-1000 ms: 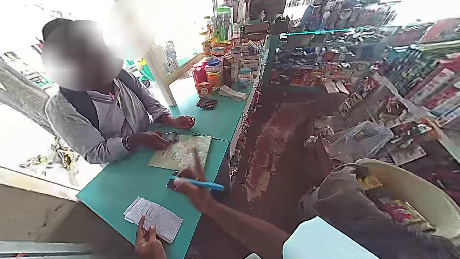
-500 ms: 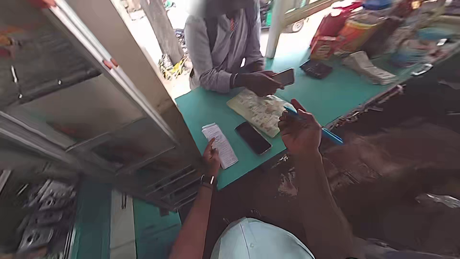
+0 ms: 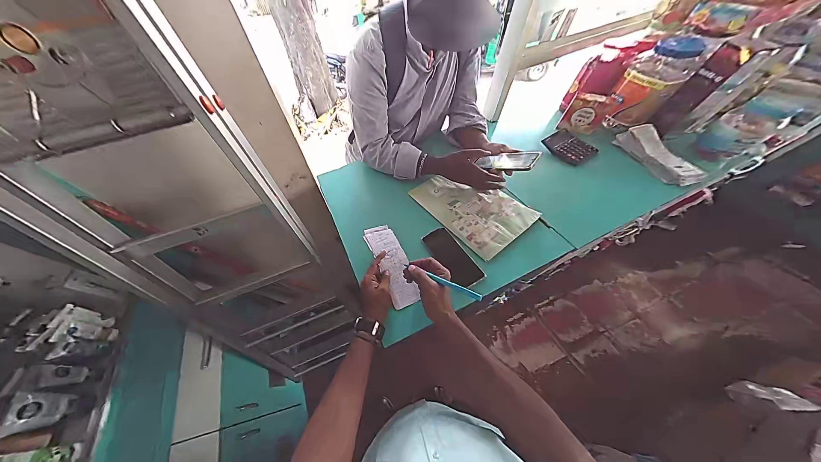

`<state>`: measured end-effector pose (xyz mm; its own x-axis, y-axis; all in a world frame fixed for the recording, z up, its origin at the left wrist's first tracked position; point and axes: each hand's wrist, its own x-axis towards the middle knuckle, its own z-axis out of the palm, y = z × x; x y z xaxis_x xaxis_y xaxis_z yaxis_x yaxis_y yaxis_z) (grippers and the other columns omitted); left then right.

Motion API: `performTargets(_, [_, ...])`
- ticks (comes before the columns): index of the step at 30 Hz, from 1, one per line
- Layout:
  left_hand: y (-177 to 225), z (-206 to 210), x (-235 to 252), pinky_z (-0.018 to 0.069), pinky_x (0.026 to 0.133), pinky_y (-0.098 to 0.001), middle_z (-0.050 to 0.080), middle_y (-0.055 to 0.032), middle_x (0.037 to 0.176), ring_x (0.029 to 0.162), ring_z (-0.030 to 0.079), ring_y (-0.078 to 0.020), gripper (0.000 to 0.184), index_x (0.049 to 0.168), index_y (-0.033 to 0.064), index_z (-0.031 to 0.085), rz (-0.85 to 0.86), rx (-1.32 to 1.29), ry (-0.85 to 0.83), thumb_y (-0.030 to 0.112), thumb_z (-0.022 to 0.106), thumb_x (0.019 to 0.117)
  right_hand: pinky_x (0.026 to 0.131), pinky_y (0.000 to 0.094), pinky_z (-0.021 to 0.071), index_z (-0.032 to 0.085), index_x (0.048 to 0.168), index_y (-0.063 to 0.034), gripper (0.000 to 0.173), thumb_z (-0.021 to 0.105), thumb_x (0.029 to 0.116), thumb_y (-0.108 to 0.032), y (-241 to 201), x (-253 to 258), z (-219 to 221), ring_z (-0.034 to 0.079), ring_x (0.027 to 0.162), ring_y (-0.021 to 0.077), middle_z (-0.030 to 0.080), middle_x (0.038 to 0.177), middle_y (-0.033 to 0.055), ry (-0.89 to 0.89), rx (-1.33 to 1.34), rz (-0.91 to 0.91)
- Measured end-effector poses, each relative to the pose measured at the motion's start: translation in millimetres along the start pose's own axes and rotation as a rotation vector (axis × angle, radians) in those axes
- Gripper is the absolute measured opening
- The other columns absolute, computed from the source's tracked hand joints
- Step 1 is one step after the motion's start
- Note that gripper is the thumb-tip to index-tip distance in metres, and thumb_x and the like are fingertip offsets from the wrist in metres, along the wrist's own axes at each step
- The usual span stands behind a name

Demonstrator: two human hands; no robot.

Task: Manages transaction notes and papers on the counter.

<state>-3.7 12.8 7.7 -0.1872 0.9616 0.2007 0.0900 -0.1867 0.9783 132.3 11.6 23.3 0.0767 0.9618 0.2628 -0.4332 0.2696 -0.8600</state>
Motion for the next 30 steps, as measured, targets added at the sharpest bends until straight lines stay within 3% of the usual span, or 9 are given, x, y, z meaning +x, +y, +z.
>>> performTargets(8, [-0.8,-1.3,-1.1,0.0530,0.099,-0.0300,0.061,-0.0216,0.139,0.115,0.065,-0.0161,0.045,0.144,-0.0057,0.052,0.010,0.003,-0.001,-0.004,0.049,0.0985,0.064,0.0262,0.0566,0.065,0.094,0.0005,0.013,0.053,0.0942,0.002,18.4,-8.9,4.6,0.065,0.066,0.0100,0.068,0.075,0.0022,0.056,-0.052,-0.025])
performTargets(11, [-1.8,-1.2,-1.4,0.0541,0.096,-0.0301,0.062,-0.0217,0.135,0.111,0.066,-0.0161,0.050,0.144,-0.0058,0.051,0.007,-0.022,-0.002,-0.006,0.050,0.0938,0.064,0.0251,0.0561,0.065,0.094,0.0001,0.012,0.053,0.0954,0.001,15.2,-8.5,5.5,0.064,0.067,0.0093,0.067,0.075,0.0016,0.036,-0.092,0.005])
performTargets(16, [-0.4,-2.3,-1.7,0.0551,0.095,-0.0309,0.063,-0.0214,0.134,0.109,0.067,-0.0165,0.051,0.145,-0.0050,0.050,-0.014,-0.023,-0.007,-0.006,0.049,0.0940,0.065,0.0262,0.0576,0.065,0.097,0.0003,0.021,0.044,0.0978,-0.001,20.2,-12.3,4.7,0.066,0.067,0.0087,0.068,0.076,0.0004,0.054,-0.074,-0.045])
performTargets(19, [-3.9,-2.8,0.0,0.0557,0.095,-0.0326,0.063,-0.0197,0.136,0.111,0.068,-0.0167,0.052,0.146,-0.0034,0.050,-0.008,-0.003,-0.012,-0.006,0.049,0.0934,0.069,0.0318,0.0615,0.060,0.107,0.0042,0.015,0.052,0.0938,0.003,10.1,-14.2,6.3,0.070,0.072,0.0152,0.071,0.082,0.0063,0.095,-0.111,-0.072])
performTargets(21, [-3.5,-4.1,1.0,0.0559,0.095,-0.0321,0.063,-0.0191,0.136,0.110,0.068,-0.0159,0.052,0.146,-0.0028,0.050,-0.008,-0.001,-0.019,-0.006,0.049,0.0940,0.071,0.0332,0.0630,0.063,0.102,0.0045,0.012,0.064,0.0899,0.003,1.3,-9.6,6.2,0.072,0.074,0.0176,0.073,0.085,0.0095,0.082,-0.223,-0.040])
performTargets(23, [-2.8,-4.3,-0.9,0.0564,0.095,-0.0317,0.065,-0.0194,0.133,0.109,0.068,-0.0161,0.051,0.146,-0.0032,0.050,-0.020,-0.014,-0.019,-0.006,0.049,0.0947,0.067,0.0281,0.0617,0.070,0.094,0.0027,0.008,0.072,0.0864,0.000,6.6,-6.5,0.2,0.072,0.071,0.0128,0.074,0.082,0.0074,0.044,-0.365,-0.056])
performTargets(26, [-2.0,-3.7,-0.6,0.0556,0.096,-0.0320,0.064,-0.0192,0.135,0.111,0.068,-0.0167,0.051,0.146,-0.0026,0.050,-0.016,-0.007,-0.018,-0.005,0.049,0.0952,0.065,0.0213,0.0582,0.072,0.090,-0.0003,0.005,0.073,0.0857,-0.003,16.1,-2.2,-6.2,0.069,0.070,0.0055,0.073,0.081,0.0037,-0.029,-0.463,-0.088])
performTargets(30, [-3.4,-3.5,-1.4,0.0553,0.097,-0.0332,0.064,-0.0191,0.134,0.111,0.068,-0.0172,0.050,0.146,-0.0015,0.051,-0.016,0.021,-0.015,-0.004,0.050,0.0961,0.066,0.0205,0.0568,0.072,0.092,-0.0024,0.007,0.072,0.0875,-0.007,17.5,-3.9,-6.0,0.068,0.071,0.0033,0.074,0.082,0.0018,-0.092,-0.527,-0.081])
